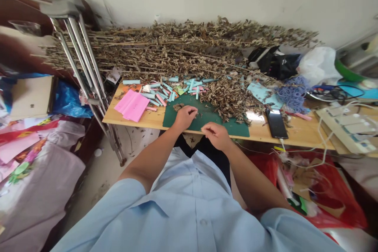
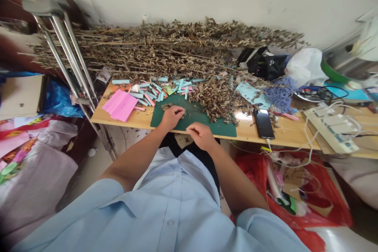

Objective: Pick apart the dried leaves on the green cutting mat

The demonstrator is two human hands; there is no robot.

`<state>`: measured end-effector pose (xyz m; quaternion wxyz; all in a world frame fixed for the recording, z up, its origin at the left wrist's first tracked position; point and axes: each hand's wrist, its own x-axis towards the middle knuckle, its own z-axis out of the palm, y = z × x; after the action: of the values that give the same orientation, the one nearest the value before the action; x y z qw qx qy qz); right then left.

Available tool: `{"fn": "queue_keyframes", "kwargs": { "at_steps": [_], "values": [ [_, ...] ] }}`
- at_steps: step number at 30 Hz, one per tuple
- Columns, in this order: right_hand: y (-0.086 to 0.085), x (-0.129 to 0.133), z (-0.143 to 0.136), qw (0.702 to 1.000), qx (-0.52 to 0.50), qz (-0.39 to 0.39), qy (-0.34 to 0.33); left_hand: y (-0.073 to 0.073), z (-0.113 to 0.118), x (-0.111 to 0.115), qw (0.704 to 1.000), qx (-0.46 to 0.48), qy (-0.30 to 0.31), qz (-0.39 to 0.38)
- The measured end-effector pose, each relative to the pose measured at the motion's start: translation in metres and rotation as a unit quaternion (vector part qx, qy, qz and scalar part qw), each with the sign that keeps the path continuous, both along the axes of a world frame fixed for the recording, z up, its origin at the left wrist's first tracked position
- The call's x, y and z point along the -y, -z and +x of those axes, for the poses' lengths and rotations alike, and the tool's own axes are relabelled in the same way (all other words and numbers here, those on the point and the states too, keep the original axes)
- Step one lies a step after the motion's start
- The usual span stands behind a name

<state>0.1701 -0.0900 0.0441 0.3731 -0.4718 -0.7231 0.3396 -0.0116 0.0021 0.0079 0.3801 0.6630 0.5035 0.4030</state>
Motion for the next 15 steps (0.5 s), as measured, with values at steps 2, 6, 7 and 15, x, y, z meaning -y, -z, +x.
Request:
{"fn": "queue_keyframes", "kwargs": {
  "at_steps": [2,6,7,15],
  "values": [
    [0.001,0.011,0.006,0.997,0.036,-0.003,-0.061,0.001,0.0,0.0,0.999,0.027,-0.001,-0.026],
    [0.01,0.018,0.013,0.993,0.09,0.008,-0.081,0.0,0.0,0.0,0.996,0.066,-0.008,-0.066],
    [0.011,0.017,0.013,0.993,0.093,0.01,-0.076,-0.001,0.0,0.0,0.995,0.069,-0.008,-0.069],
    [0.003,-0.018,0.003,0.996,0.057,0.023,0.058,0.001,-0.002,-0.001,0.995,0.085,-0.004,-0.056]
  ]
}}
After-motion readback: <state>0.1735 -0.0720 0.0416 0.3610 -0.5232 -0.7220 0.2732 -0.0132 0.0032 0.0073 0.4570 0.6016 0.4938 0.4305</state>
